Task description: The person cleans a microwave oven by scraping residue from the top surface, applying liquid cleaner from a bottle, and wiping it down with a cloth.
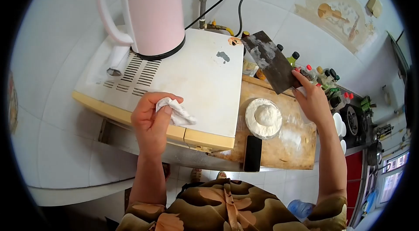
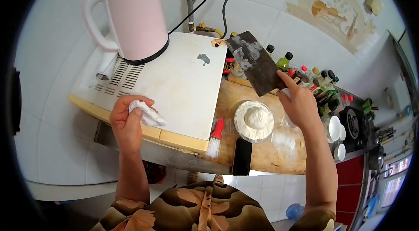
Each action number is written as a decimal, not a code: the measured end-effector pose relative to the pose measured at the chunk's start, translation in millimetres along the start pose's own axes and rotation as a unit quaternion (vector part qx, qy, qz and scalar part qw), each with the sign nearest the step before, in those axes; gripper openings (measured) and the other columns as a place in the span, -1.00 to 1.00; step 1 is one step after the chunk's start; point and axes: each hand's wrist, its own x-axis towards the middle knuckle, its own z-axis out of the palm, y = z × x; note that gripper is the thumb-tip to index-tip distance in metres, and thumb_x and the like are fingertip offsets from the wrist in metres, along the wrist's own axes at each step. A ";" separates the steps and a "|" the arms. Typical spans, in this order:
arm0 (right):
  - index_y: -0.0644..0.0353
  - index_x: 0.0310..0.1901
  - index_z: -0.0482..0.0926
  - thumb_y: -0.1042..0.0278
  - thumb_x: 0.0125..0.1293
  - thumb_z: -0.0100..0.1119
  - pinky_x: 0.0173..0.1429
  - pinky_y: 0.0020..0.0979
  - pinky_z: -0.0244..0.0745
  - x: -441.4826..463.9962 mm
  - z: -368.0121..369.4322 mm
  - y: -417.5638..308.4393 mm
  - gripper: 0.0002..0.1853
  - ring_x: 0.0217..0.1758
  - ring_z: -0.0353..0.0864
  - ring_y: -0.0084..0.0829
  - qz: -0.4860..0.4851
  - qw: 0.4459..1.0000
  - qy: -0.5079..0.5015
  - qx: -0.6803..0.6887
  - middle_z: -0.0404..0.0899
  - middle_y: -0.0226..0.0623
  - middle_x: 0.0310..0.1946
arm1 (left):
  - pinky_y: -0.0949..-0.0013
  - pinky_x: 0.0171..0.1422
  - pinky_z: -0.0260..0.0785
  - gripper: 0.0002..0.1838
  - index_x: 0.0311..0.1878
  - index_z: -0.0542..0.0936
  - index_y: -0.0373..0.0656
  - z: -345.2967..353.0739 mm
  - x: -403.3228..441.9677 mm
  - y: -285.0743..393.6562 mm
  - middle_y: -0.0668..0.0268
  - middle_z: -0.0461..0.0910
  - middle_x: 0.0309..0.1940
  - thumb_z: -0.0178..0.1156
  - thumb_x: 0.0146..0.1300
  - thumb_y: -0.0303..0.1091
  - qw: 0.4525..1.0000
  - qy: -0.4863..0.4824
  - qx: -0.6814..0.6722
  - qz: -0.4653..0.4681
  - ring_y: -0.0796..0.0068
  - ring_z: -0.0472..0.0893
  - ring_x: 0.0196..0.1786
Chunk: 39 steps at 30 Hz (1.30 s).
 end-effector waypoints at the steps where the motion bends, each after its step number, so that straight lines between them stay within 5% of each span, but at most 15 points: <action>1: -0.08 0.34 0.42 0.30 0.22 0.22 -0.13 -0.05 0.49 1.5 -1.8 -2.3 -0.40 -0.29 0.63 0.06 0.009 1.000 -0.010 -0.008 0.64 0.05 -0.38 | 0.49 0.05 0.43 -0.82 -0.10 0.54 -0.34 0.4 0.7 0.3 0.15 0.67 -0.17 0.00 0.29 -0.66 1.000 -0.001 0.001 0.002 0.56 0.59 -0.13; 36: -0.04 0.36 0.37 0.30 0.26 0.18 -0.18 -0.02 0.51 2.2 -0.8 -7.2 -0.40 -0.34 0.63 0.05 -0.015 0.997 -0.027 -0.069 0.63 0.04 -0.46 | 0.48 0.08 0.41 -0.81 -0.10 0.53 -0.35 1.2 -0.9 -1.5 0.15 0.66 -0.17 0.00 0.27 -0.66 1.000 0.013 0.012 -0.004 0.56 0.59 -0.12; 39: -0.03 0.35 0.38 0.29 0.26 0.19 -0.17 -0.03 0.52 -4.7 -4.0 -9.4 -0.41 -0.33 0.64 0.04 -0.005 0.997 -0.036 -0.069 0.63 0.03 -0.46 | 0.37 -0.03 0.51 -0.81 -0.12 0.49 -0.35 4.5 1.0 -2.7 0.09 0.64 -0.20 -0.02 0.23 -0.66 0.999 0.014 0.048 0.019 0.42 0.64 -0.26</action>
